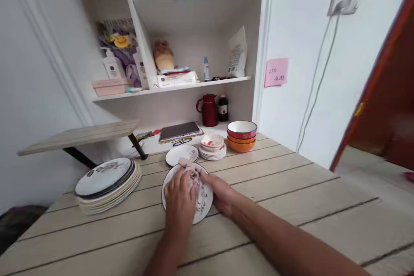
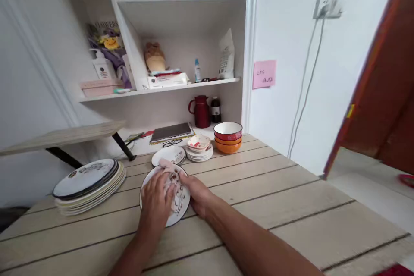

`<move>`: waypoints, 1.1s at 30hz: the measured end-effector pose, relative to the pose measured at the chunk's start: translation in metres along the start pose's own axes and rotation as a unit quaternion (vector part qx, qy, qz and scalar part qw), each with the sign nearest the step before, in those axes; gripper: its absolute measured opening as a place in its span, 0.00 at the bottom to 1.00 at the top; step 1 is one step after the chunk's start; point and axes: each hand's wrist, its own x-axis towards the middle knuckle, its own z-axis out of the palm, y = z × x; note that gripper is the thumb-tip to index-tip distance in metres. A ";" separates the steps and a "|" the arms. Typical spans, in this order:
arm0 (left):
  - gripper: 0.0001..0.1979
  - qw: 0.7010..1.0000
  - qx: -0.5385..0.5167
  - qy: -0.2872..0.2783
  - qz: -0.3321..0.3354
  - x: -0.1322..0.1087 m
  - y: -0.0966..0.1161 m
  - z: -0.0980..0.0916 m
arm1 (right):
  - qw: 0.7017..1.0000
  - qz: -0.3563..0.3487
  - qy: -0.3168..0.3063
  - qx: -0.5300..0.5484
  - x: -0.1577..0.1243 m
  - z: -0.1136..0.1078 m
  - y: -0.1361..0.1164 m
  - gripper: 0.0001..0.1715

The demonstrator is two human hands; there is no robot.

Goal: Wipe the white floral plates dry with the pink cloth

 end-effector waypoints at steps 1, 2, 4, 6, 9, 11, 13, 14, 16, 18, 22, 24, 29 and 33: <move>0.17 1.000 0.004 -0.003 -0.014 0.000 0.000 -0.002 | 1.000 0.001 -0.003 0.003 0.000 0.000 0.000 0.22; 0.17 1.000 0.007 -0.009 -0.027 0.000 0.000 -0.004 | 1.000 0.000 -0.002 0.006 0.000 0.000 -0.001 0.23; 0.15 0.998 0.012 -0.029 -0.049 0.001 -0.001 -0.007 | 1.000 -0.002 0.011 0.012 0.000 0.000 -0.002 0.24; 0.12 0.996 0.015 -0.065 -0.066 0.000 -0.001 -0.010 | 0.999 -0.008 0.043 0.017 0.000 0.001 -0.003 0.24; 0.10 0.990 0.015 -0.119 -0.076 0.000 -0.002 -0.012 | 0.995 -0.021 0.093 0.034 0.000 0.002 -0.006 0.22; 0.09 0.989 0.000 -0.137 -0.057 -0.001 -0.003 -0.012 | 0.993 -0.018 0.107 0.041 0.001 0.002 -0.008 0.21; 0.10 0.991 -0.025 -0.130 -0.033 -0.001 -0.003 -0.012 | 0.995 -0.010 0.099 0.032 0.001 0.002 -0.009 0.21; 0.10 0.992 -0.039 -0.118 -0.026 -0.001 -0.003 -0.011 | 0.996 -0.007 0.087 0.022 0.000 0.002 -0.009 0.21; 0.10 0.994 -0.059 -0.087 -0.016 -0.001 -0.003 -0.011 | 0.998 -0.004 0.057 -0.003 -0.001 0.002 -0.008 0.23; 0.11 0.996 -0.067 -0.056 -0.010 0.000 -0.002 -0.011 | 0.999 0.000 0.029 -0.031 -0.002 0.003 -0.006 0.25; 0.10 0.999 -0.044 -0.022 -0.024 0.004 -0.001 -0.015 | 0.997 0.005 0.002 -0.074 -0.003 0.004 -0.001 0.26; 0.11 0.998 -0.007 -0.016 -0.054 0.006 -0.003 -0.017 | 0.997 -0.003 -0.003 -0.077 -0.003 0.004 0.001 0.27; 0.12 0.987 0.079 -0.036 -0.134 0.006 -0.012 -0.017 | 0.999 -0.023 0.039 -0.029 -0.003 0.007 0.000 0.24; 0.11 0.989 0.066 -0.061 -0.115 -0.001 -0.014 -0.009 | 0.992 -0.021 0.121 0.036 -0.002 0.008 -0.006 0.21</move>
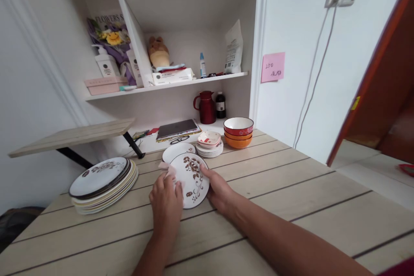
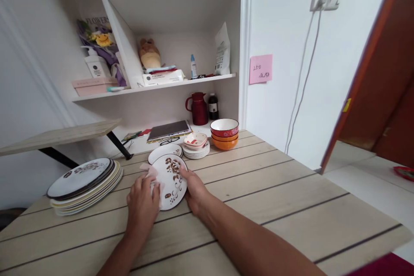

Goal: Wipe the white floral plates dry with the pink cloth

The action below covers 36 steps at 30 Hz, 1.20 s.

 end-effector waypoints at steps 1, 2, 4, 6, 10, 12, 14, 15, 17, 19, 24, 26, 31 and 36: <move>0.11 1.000 -0.009 -0.003 0.020 -0.002 0.002 0.001 | 1.000 -0.003 0.009 0.017 0.001 0.000 -0.001 0.20; 0.11 0.999 -0.019 -0.005 0.041 -0.004 0.006 0.002 | 0.999 -0.003 0.011 0.030 0.002 -0.001 -0.002 0.20; 0.12 0.997 -0.034 -0.007 0.074 -0.009 0.017 0.000 | 0.999 -0.001 -0.001 0.039 0.004 -0.003 -0.001 0.21; 0.12 0.992 -0.051 -0.017 0.113 -0.013 0.028 -0.005 | 0.999 0.002 -0.028 0.017 0.004 -0.005 0.001 0.22; 0.09 0.980 -0.078 0.002 0.184 -0.015 0.041 -0.014 | 0.992 0.004 -0.095 -0.082 0.001 -0.007 0.004 0.26; 0.08 0.976 -0.094 0.015 0.197 -0.013 0.039 -0.015 | 0.986 0.008 -0.109 -0.125 -0.002 -0.006 0.005 0.27; 0.07 0.976 -0.104 0.019 0.193 -0.009 0.035 -0.016 | 0.983 0.013 -0.117 -0.141 -0.004 -0.005 0.005 0.27; 0.06 0.977 -0.105 0.019 0.183 -0.007 0.032 -0.016 | 0.983 0.018 -0.117 -0.142 -0.004 -0.005 0.005 0.27; 0.06 0.986 -0.093 0.023 0.140 -0.002 0.025 -0.016 | 0.985 0.024 -0.100 -0.140 -0.005 -0.003 0.005 0.26; 0.07 0.994 -0.069 0.027 0.077 0.002 0.018 -0.017 | 0.987 0.025 -0.082 -0.135 -0.006 -0.001 0.006 0.26; 0.08 0.999 -0.046 0.004 -0.021 0.007 0.001 -0.012 | 0.996 0.007 -0.048 -0.073 -0.006 0.002 0.005 0.24; 0.08 0.997 -0.068 -0.013 -0.036 0.006 -0.003 -0.007 | 0.999 0.000 -0.009 -0.048 -0.004 0.001 0.004 0.23; 0.13 0.992 -0.113 -0.048 -0.016 0.001 -0.002 0.005 | 0.999 0.010 0.032 -0.013 0.002 -0.004 0.002 0.21; 0.27 0.978 -0.186 -0.096 0.011 -0.004 -0.004 0.011 | 1.000 -0.002 0.024 0.003 0.005 -0.007 0.002 0.19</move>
